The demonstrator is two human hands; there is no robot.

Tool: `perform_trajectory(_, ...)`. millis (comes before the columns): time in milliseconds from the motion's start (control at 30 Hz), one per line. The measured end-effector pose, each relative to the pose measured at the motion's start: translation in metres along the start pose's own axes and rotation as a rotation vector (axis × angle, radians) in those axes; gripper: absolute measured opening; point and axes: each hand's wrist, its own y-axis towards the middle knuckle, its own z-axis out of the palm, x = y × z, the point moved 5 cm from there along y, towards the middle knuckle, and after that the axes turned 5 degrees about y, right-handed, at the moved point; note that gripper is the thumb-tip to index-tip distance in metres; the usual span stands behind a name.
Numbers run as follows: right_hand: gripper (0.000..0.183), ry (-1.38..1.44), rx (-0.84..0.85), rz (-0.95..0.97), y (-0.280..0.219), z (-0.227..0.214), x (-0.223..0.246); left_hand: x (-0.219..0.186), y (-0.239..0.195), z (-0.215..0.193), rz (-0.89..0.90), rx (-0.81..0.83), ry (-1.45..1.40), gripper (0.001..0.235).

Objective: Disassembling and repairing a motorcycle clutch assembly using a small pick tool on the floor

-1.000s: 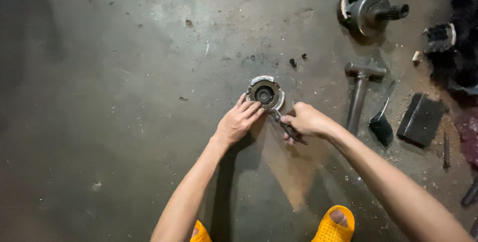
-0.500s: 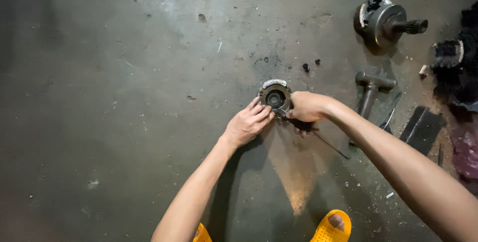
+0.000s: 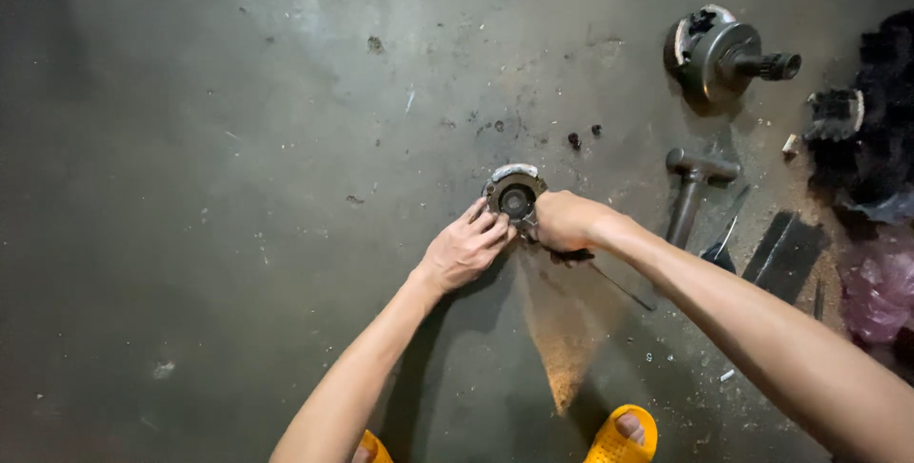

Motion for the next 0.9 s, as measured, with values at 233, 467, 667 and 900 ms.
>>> perform_trajectory(233,0.04,0.083,-0.027,0.034,0.024,0.021,-0.024,-0.003,0.001,0.0,-0.021,-0.005,0.009,0.016)
perform_trajectory(467,0.045,0.315,-0.207,0.009,-0.004,0.053,-0.05,-0.01,0.005,-0.006,-0.096,0.02,-0.07,0.012)
perform_trajectory(667,0.03,0.475,-0.688,-0.213,-0.081,0.067,-0.039,-0.01,0.005,-0.037,-0.306,0.124,-0.147,0.017)
perform_trajectory(900,0.029,0.236,-0.73,-0.198,0.027,0.128,-0.062,0.044,0.043,-0.055,-0.573,0.193,-0.015,0.017)
